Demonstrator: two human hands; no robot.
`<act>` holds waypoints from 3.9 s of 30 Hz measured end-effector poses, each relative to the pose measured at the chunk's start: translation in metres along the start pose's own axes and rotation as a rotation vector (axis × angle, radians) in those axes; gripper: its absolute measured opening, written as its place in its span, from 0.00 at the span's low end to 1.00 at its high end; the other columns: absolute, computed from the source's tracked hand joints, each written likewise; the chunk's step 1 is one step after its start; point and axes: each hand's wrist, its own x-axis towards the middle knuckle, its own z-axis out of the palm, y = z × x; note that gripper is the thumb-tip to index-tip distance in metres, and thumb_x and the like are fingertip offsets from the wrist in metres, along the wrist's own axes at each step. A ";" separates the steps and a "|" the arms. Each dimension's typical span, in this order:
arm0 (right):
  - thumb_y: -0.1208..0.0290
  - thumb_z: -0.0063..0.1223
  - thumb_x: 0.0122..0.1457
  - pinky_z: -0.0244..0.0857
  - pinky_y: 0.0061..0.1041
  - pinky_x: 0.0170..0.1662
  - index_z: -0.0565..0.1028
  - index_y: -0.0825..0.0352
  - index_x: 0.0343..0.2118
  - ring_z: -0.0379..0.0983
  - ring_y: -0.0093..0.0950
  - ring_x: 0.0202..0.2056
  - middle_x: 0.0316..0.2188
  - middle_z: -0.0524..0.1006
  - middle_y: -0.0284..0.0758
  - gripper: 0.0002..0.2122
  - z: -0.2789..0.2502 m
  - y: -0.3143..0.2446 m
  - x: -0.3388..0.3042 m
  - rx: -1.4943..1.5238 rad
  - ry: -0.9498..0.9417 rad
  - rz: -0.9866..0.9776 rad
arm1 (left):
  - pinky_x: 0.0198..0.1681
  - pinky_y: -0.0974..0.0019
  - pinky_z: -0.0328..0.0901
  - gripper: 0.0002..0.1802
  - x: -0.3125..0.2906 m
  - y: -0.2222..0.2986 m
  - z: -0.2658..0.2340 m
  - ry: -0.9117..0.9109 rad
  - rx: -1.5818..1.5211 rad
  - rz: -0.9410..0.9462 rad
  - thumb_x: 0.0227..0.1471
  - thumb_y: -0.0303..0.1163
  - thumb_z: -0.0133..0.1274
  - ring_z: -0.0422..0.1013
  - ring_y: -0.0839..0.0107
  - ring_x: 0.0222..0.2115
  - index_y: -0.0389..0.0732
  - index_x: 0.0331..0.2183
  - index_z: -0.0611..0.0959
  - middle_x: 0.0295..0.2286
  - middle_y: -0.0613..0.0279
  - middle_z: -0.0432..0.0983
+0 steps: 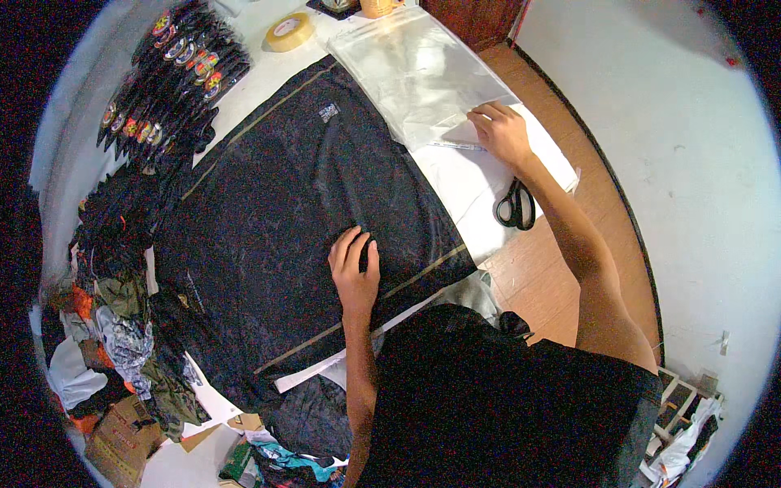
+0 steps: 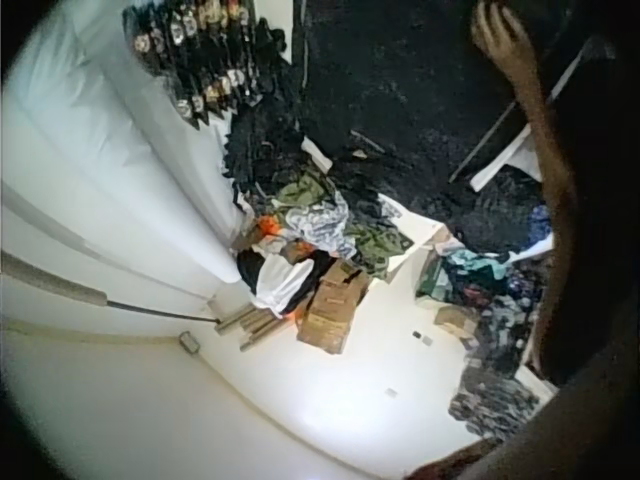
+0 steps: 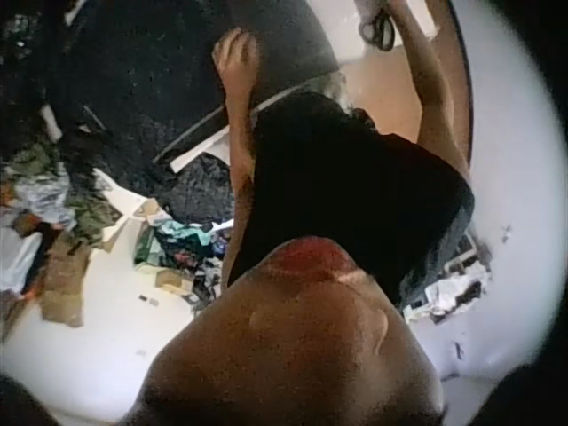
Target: Folding a black shirt on a white table.
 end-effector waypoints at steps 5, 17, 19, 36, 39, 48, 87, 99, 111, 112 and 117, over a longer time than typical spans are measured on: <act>0.80 0.60 0.47 0.74 0.27 0.35 0.82 0.63 0.31 0.79 0.28 0.35 0.33 0.81 0.30 0.07 -0.024 -0.007 -0.004 0.009 0.043 0.000 | 0.54 0.51 0.63 0.10 0.001 -0.001 0.002 0.001 -0.008 -0.003 0.52 0.27 0.59 0.71 0.56 0.49 0.35 0.38 0.84 0.45 0.57 0.76; 0.80 0.61 0.48 0.71 0.30 0.35 0.81 0.63 0.33 0.76 0.32 0.33 0.32 0.80 0.31 0.08 -0.075 -0.016 0.003 0.090 0.037 -0.004 | 0.54 0.53 0.63 0.10 -0.001 -0.001 0.002 0.016 -0.015 0.003 0.52 0.28 0.59 0.71 0.56 0.48 0.35 0.38 0.84 0.45 0.55 0.76; 0.80 0.60 0.49 0.70 0.31 0.38 0.80 0.65 0.33 0.76 0.34 0.35 0.33 0.80 0.33 0.08 -0.090 -0.020 0.010 0.040 0.170 0.047 | 0.54 0.55 0.62 0.10 -0.001 -0.002 0.002 0.019 -0.011 0.005 0.52 0.28 0.59 0.71 0.56 0.48 0.37 0.38 0.83 0.45 0.55 0.76; 0.80 0.57 0.57 0.67 0.33 0.47 0.79 0.70 0.36 0.74 0.37 0.43 0.40 0.78 0.41 0.05 -0.170 0.027 0.185 -0.078 0.624 -0.082 | 0.54 0.52 0.62 0.10 0.001 0.003 0.003 0.020 -0.039 -0.027 0.52 0.28 0.59 0.71 0.56 0.48 0.34 0.38 0.84 0.45 0.54 0.76; 0.81 0.59 0.55 0.67 0.32 0.45 0.79 0.70 0.36 0.74 0.37 0.40 0.36 0.77 0.40 0.05 -0.102 0.062 0.221 0.162 0.598 -0.049 | 0.55 0.53 0.61 0.12 -0.002 -0.002 0.001 -0.019 -0.012 -0.048 0.52 0.29 0.60 0.70 0.56 0.49 0.38 0.40 0.83 0.47 0.56 0.75; 0.64 0.54 0.58 0.66 0.42 0.47 0.82 0.55 0.39 0.76 0.38 0.42 0.38 0.80 0.37 0.09 0.102 0.098 0.274 -0.007 0.202 0.081 | 0.54 0.51 0.61 0.11 0.001 0.002 0.002 -0.042 -0.005 -0.049 0.52 0.28 0.58 0.69 0.53 0.50 0.35 0.39 0.83 0.45 0.52 0.75; 0.66 0.55 0.55 0.70 0.33 0.44 0.77 0.72 0.43 0.77 0.42 0.40 0.37 0.81 0.45 0.16 0.083 0.036 0.339 -0.354 -0.226 0.304 | 0.53 0.53 0.63 0.12 0.005 0.003 -0.007 -0.088 0.063 -0.145 0.49 0.27 0.61 0.70 0.57 0.50 0.37 0.38 0.84 0.46 0.56 0.76; 0.69 0.46 0.55 0.65 0.45 0.45 0.76 0.58 0.43 0.78 0.42 0.39 0.33 0.81 0.41 0.13 0.212 0.108 0.316 -0.117 -0.187 0.246 | 0.53 0.53 0.63 0.12 0.005 0.009 -0.006 -0.124 0.037 -0.157 0.49 0.26 0.61 0.70 0.57 0.50 0.37 0.39 0.83 0.45 0.57 0.75; 0.56 0.54 0.50 0.70 0.42 0.42 0.82 0.60 0.28 0.79 0.43 0.33 0.27 0.81 0.43 0.13 0.245 0.097 0.292 0.012 -0.213 0.189 | 0.53 0.53 0.63 0.12 0.008 0.008 -0.006 -0.141 0.062 -0.183 0.50 0.27 0.61 0.69 0.57 0.50 0.38 0.39 0.84 0.47 0.58 0.75; 0.60 0.51 0.51 0.69 0.43 0.44 0.82 0.61 0.30 0.78 0.44 0.33 0.28 0.81 0.44 0.12 0.242 0.098 0.290 0.001 -0.220 0.166 | 0.53 0.53 0.63 0.12 0.008 0.009 -0.005 -0.142 0.054 -0.181 0.50 0.27 0.61 0.69 0.57 0.50 0.38 0.39 0.84 0.47 0.58 0.75; 0.67 0.48 0.51 0.69 0.45 0.43 0.81 0.64 0.27 0.77 0.47 0.32 0.26 0.79 0.46 0.10 0.222 0.085 0.292 -0.025 -0.220 0.177 | 0.53 0.53 0.63 0.12 0.005 0.011 -0.004 -0.149 0.049 -0.189 0.50 0.27 0.61 0.69 0.58 0.51 0.38 0.39 0.84 0.47 0.58 0.75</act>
